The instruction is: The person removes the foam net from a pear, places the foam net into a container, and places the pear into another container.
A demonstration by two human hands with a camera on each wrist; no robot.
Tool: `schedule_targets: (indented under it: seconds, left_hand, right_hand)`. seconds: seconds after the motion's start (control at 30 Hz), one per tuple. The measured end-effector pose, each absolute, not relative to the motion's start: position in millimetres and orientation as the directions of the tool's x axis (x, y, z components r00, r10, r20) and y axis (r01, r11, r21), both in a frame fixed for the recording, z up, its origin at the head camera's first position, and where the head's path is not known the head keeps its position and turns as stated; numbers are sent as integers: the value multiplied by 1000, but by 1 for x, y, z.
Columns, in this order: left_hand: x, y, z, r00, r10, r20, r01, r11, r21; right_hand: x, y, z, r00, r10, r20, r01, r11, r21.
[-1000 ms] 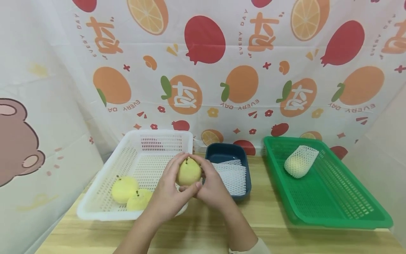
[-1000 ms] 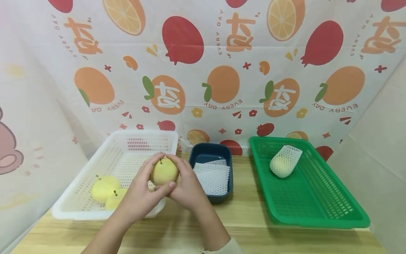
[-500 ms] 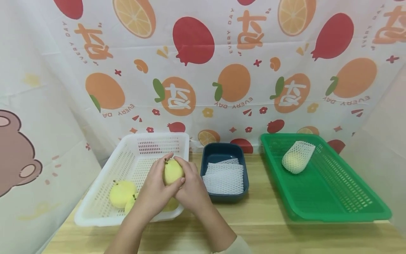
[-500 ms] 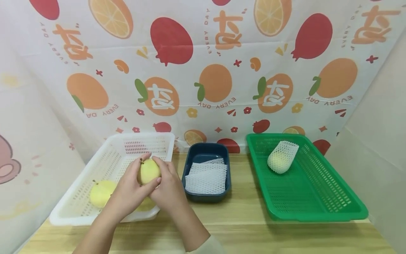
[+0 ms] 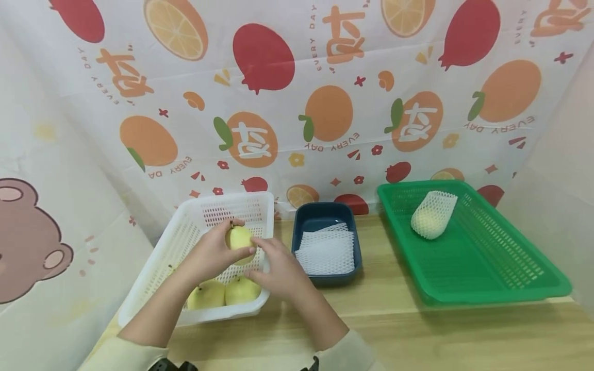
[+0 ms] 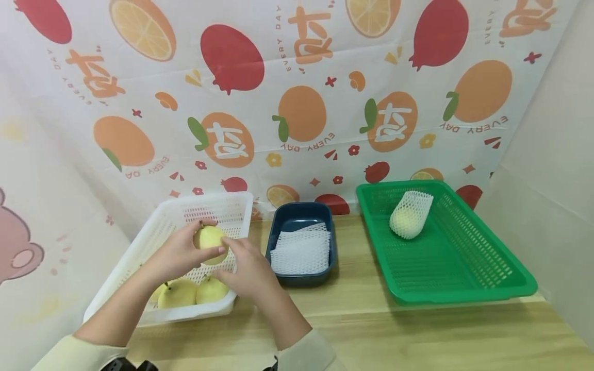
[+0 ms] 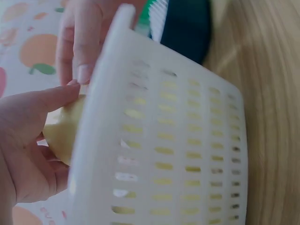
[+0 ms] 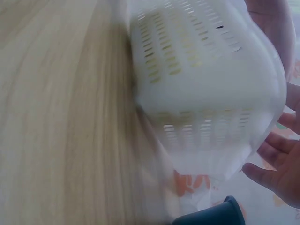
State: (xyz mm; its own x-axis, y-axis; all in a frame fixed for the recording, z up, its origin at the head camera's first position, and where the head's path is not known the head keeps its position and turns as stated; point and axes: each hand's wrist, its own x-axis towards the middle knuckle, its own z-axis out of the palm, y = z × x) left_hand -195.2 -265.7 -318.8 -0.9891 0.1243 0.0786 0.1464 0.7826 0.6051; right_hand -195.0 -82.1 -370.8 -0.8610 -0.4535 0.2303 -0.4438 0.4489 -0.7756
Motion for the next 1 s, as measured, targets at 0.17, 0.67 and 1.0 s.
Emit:
schedule_targets:
  seconds: [0.17, 0.67, 1.0]
  left_hand:
    - [-204, -269, -339, -990, 136, 35, 133, 828, 545]
    - [-208, -271, -355, -973, 195, -126, 97, 834, 543]
    - [-201, -259, -340, -966, 228, -124, 118, 812, 571]
  right_hand:
    - [-192, -85, -378, -823, -515, 241, -528, 535, -660]
    - [-189, -89, -376, -787, -565, 246, -595, 593, -542]
    - [-196, -79, -375, -767, -568, 298, -628, 568, -532]
